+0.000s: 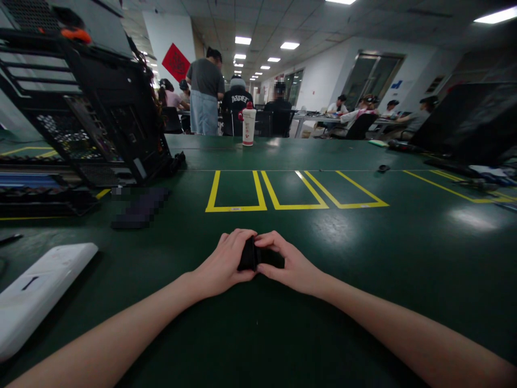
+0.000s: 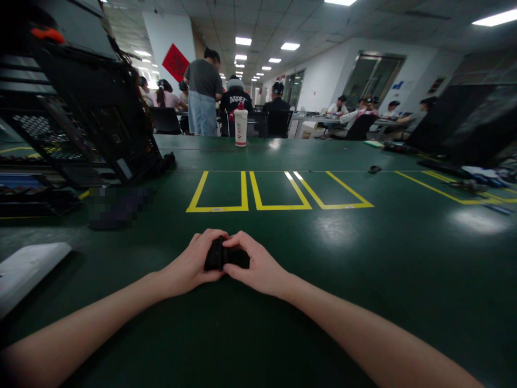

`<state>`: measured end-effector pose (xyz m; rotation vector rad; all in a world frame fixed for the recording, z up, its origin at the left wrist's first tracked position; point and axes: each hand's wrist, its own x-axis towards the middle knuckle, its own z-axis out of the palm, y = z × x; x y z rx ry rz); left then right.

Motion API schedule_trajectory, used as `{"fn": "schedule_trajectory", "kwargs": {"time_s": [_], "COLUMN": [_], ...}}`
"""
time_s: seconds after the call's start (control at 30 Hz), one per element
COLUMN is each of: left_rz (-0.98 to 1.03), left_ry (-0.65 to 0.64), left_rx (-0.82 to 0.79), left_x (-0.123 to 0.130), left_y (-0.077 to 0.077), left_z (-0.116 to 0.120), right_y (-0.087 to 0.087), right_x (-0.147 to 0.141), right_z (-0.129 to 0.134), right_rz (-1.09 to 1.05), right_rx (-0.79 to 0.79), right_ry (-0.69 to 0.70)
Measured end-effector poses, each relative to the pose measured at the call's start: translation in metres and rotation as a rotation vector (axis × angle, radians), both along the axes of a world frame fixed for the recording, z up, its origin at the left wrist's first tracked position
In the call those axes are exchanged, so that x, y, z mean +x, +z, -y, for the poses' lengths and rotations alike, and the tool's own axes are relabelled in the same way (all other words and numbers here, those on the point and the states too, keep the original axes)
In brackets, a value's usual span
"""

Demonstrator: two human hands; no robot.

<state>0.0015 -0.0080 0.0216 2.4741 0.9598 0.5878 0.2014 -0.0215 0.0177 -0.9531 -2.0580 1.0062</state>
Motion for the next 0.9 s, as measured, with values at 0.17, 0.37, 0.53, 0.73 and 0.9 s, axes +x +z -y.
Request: {"fn": "schedule_trajectory", "kwargs": {"time_s": [0.17, 0.37, 0.53, 0.73, 0.9], "left_rz": [0.015, 0.017, 0.012, 0.014, 0.024], "left_ry": [-0.003, -0.007, 0.001, -0.007, -0.011], "left_rx": [0.045, 0.036, 0.032, 0.04, 0.043], "left_x": [0.0008, 0.0005, -0.0001, -0.0006, 0.0], "left_y": [-0.0019, -0.0015, -0.0025, -0.0012, -0.0004], "left_z": [-0.0011, -0.0012, -0.0008, -0.0002, 0.0003], "right_y": [-0.0062, -0.0066, -0.0048, -0.0074, -0.0069], "right_x": [-0.0034, -0.0047, -0.0018, -0.0033, -0.0057], "right_z": [-0.002, -0.0031, -0.0023, -0.0038, -0.0052], "right_rz": [-0.109, -0.097, -0.129, -0.209, -0.194], "right_rx": [-0.059, -0.119, -0.155, -0.18, -0.209], "right_ry": [0.0, -0.021, 0.043, 0.033, -0.022]}}
